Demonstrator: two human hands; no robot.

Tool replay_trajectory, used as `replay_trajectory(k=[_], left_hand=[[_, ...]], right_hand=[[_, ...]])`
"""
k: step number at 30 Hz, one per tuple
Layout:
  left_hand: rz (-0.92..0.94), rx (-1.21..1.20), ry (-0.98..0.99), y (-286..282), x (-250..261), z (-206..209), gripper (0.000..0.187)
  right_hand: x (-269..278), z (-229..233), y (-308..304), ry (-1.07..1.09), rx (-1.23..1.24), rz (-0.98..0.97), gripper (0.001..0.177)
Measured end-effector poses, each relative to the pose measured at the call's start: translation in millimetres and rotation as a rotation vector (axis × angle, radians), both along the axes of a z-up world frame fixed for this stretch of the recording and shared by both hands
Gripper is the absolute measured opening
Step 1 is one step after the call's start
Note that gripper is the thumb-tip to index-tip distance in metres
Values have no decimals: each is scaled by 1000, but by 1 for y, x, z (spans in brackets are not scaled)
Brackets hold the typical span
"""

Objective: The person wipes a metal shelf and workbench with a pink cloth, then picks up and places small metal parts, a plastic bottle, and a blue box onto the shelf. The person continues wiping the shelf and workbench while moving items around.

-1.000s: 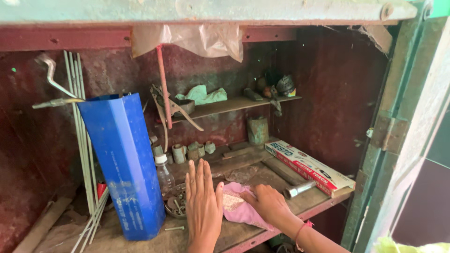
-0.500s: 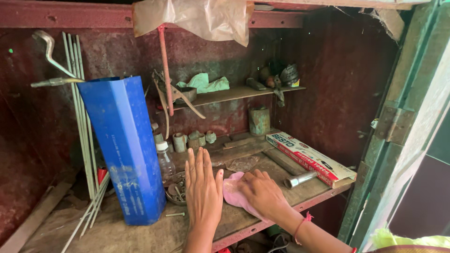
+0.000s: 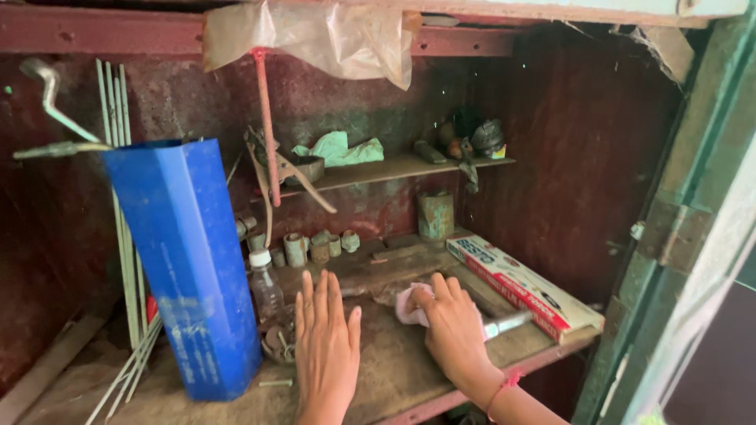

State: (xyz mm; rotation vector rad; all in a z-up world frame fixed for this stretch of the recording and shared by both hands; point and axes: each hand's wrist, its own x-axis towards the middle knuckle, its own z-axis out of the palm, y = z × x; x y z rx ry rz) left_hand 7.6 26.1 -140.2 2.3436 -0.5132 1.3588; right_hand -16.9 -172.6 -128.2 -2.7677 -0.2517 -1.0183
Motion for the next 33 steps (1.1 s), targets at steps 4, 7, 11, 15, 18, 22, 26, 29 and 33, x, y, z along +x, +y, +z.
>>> replay_trajectory(k=[4, 7, 11, 15, 18, 22, 26, 29, 33], left_hand=[[-15, 126, 56, -2, 10, -5, 56], [3, 192, 48, -4, 16, -6, 53], [101, 282, 106, -11, 34, 2, 51], [319, 477, 281, -23, 60, 15, 42], [385, 491, 415, -30, 65, 14, 31], [460, 541, 391, -36, 60, 10, 32], [422, 531, 285, -39, 56, 10, 28], [373, 453, 113, -44, 60, 13, 26], [336, 332, 4, -52, 59, 18, 24]], right_hand=[[11, 3, -5, 52, -31, 227, 37], [13, 4, -4, 175, 62, 448, 36], [12, 5, -8, 270, 114, 517, 35], [16, 2, -11, 296, 209, 565, 29], [21, -7, -16, 316, 268, 600, 28], [29, -14, -19, 141, 249, 640, 31], [32, -7, -22, 37, 325, 504, 41], [34, -2, -27, -158, 570, 427, 43], [32, -8, -34, -284, 619, 408, 44]])
